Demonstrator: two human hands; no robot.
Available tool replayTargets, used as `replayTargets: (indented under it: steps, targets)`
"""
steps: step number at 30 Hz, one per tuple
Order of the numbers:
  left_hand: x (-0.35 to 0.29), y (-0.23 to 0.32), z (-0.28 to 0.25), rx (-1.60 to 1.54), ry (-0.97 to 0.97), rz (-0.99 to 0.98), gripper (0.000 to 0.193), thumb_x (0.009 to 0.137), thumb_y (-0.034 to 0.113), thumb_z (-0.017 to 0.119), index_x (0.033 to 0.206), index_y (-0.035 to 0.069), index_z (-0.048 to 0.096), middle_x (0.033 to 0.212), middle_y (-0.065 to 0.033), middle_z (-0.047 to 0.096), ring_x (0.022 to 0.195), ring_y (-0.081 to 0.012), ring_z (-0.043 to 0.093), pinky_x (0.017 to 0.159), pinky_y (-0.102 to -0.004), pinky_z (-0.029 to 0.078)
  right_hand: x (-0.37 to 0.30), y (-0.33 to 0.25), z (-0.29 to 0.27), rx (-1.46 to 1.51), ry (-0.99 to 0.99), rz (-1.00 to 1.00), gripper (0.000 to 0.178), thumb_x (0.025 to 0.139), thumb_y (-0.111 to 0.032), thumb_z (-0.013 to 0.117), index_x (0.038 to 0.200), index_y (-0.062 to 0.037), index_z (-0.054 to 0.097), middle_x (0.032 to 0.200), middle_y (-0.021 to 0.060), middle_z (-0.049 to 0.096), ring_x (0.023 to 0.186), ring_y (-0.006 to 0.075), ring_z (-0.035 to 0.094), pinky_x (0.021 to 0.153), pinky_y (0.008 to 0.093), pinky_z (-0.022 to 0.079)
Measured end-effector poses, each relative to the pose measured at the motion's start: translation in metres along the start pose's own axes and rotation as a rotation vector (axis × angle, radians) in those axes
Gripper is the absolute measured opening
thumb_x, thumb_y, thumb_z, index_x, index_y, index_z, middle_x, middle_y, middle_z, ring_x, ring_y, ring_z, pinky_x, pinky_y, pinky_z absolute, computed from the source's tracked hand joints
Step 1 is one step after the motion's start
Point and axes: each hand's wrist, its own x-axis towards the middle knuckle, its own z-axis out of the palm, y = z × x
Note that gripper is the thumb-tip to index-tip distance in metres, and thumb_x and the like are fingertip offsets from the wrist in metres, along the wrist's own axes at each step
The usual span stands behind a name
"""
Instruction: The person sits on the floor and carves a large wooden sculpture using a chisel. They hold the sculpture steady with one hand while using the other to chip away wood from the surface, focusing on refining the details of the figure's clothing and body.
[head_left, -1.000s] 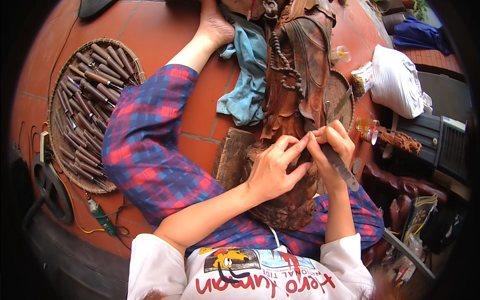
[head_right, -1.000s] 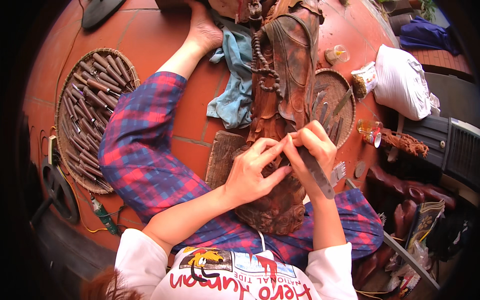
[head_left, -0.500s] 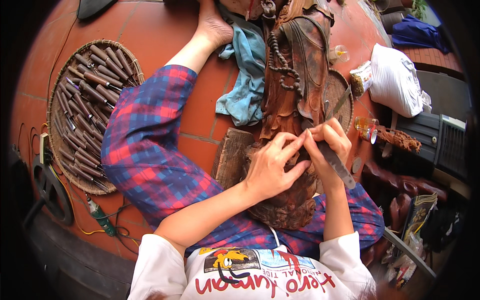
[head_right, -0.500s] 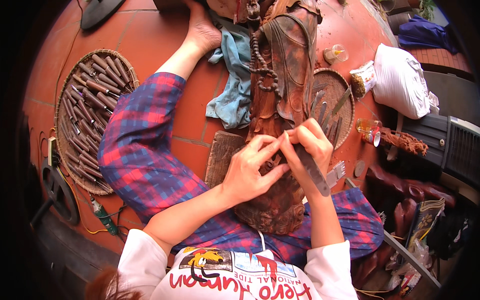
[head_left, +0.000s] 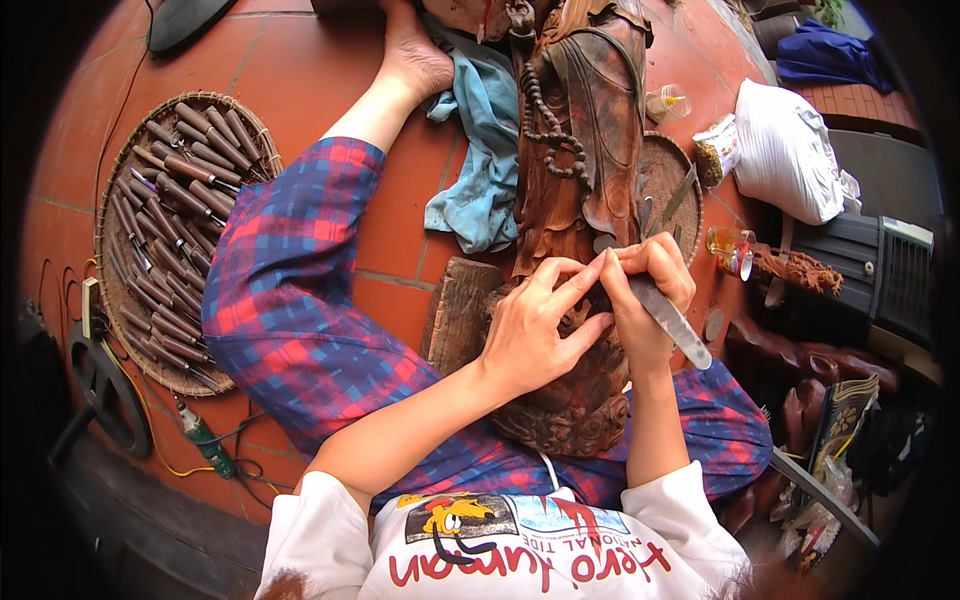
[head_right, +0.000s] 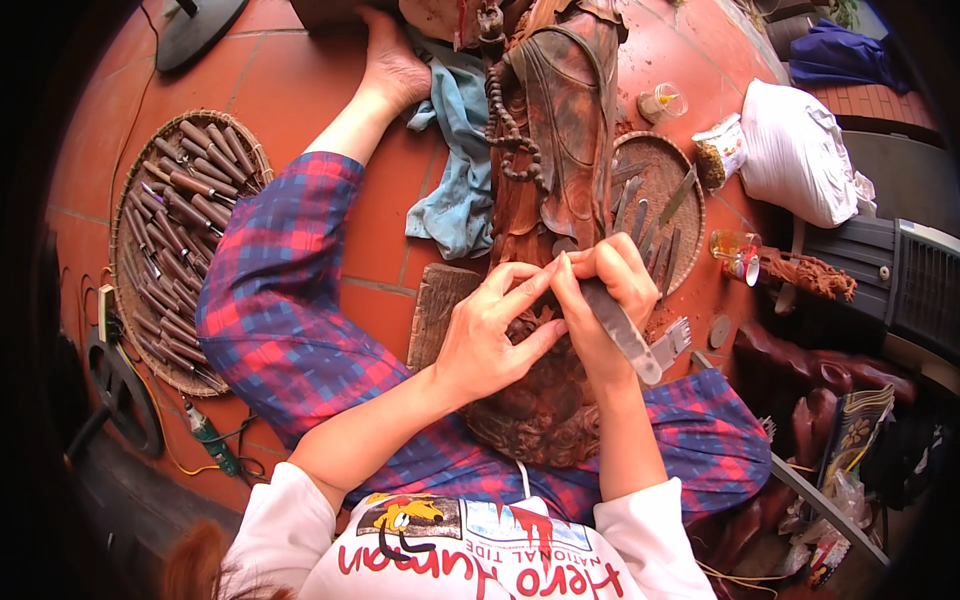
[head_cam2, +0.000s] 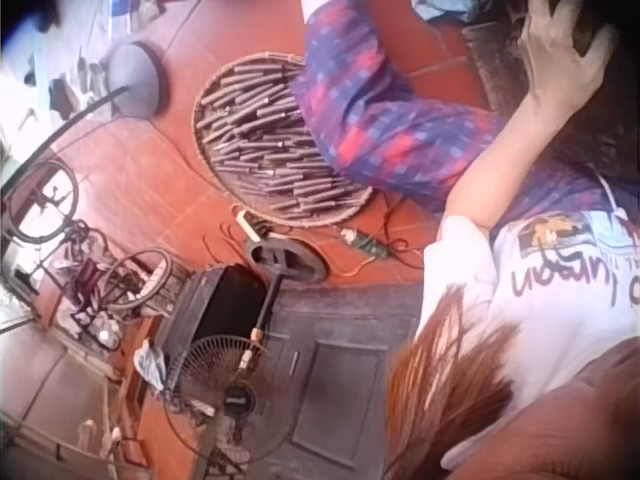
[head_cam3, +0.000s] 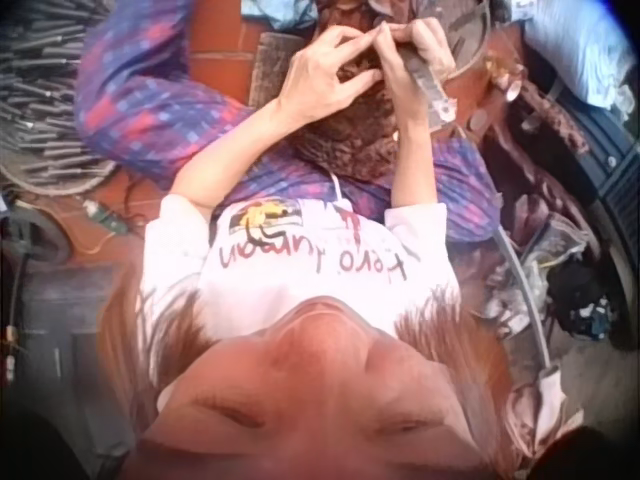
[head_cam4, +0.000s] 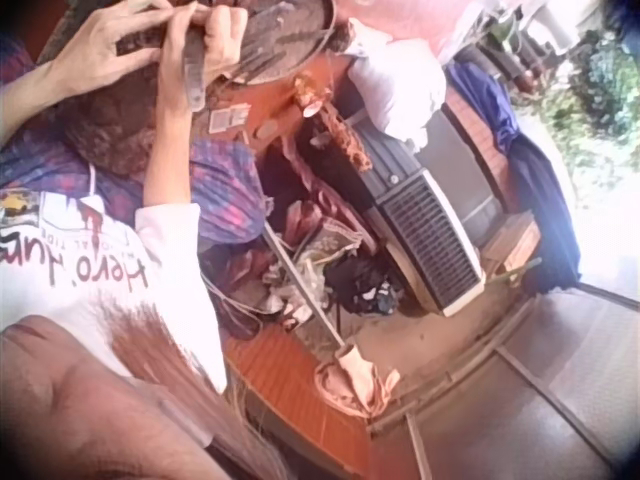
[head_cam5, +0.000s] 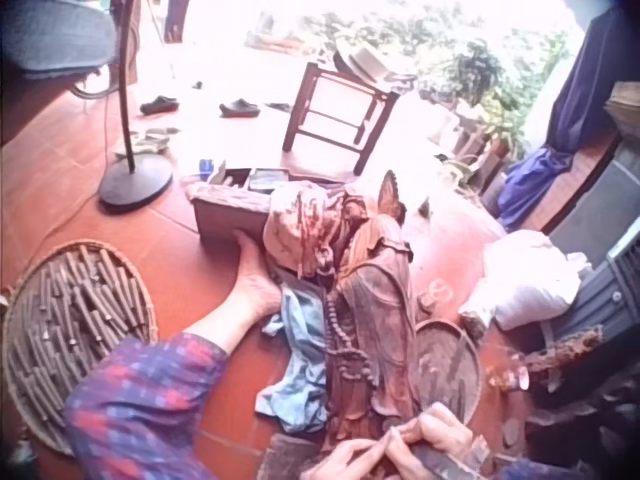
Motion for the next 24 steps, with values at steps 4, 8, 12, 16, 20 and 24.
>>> replayTargets:
  steps: [4,8,12,16,20,24]
  targets:
    - [-0.013,0.003,0.007,-0.071,-0.014,-0.018,0.063,0.08,0.015,0.078,0.138,0.007,0.058,0.115,-0.0153,0.062,0.097,-0.0312,0.067,0.079,-0.0382,0.056,-0.008,-0.004,-0.013,-0.046,-0.067,0.058,0.023,0.077,0.007,0.072,0.067,0.0017,0.052,0.072,0.0069,0.054,0.064,0.0166,0.062,0.059,0.0271,0.049]
    - [-0.001,0.001,0.002,-0.006,0.0,0.015,0.062,0.081,0.017,0.079,0.139,0.007,0.058,0.114,-0.0153,0.062,0.098,-0.0305,0.067,0.08,-0.038,0.056,-0.001,-0.002,-0.004,-0.009,-0.012,0.012,0.023,0.077,0.007,0.073,0.071,0.0017,0.052,0.071,0.0068,0.053,0.066,0.016,0.062,0.062,0.0276,0.049]
    - [-0.008,0.006,0.005,-0.079,-0.009,0.002,0.062,0.08,0.016,0.079,0.138,0.004,0.058,0.115,-0.0153,0.063,0.097,-0.0316,0.067,0.08,-0.0388,0.056,-0.006,-0.005,-0.014,-0.092,-0.064,0.059,0.024,0.077,0.006,0.073,0.068,0.0018,0.052,0.07,0.0076,0.053,0.065,0.0173,0.062,0.059,0.0294,0.049]
    - [-0.002,0.006,0.002,-0.048,-0.029,-0.018,0.058,0.081,0.015,0.078,0.136,0.005,0.06,0.114,-0.0144,0.063,0.097,-0.0309,0.066,0.08,-0.0385,0.056,-0.003,-0.001,-0.008,-0.053,-0.02,0.002,0.024,0.077,0.006,0.074,0.07,0.0014,0.052,0.07,0.0075,0.053,0.065,0.017,0.063,0.06,0.028,0.047]
    - [-0.004,0.003,0.0,-0.106,0.035,0.021,0.054,0.084,0.015,0.077,0.136,0.01,0.062,0.121,-0.0145,0.062,0.102,-0.0287,0.067,0.085,-0.0355,0.056,-0.012,-0.01,-0.022,0.023,-0.019,0.058,0.019,0.081,0.007,0.071,0.078,-0.0001,0.054,0.081,0.0065,0.057,0.073,0.014,0.062,0.062,0.0262,0.048]
    - [0.007,0.0,-0.013,-0.373,0.141,-0.261,0.036,0.095,0.01,0.067,0.13,0.005,0.065,0.109,-0.0082,0.066,0.092,-0.0126,0.066,0.081,-0.0279,0.054,-0.008,-0.037,-0.026,0.387,0.097,0.377,0.028,0.093,0.003,0.06,0.12,0.0026,0.052,0.12,0.0138,0.059,0.087,0.0144,0.067,0.077,0.0267,0.057]
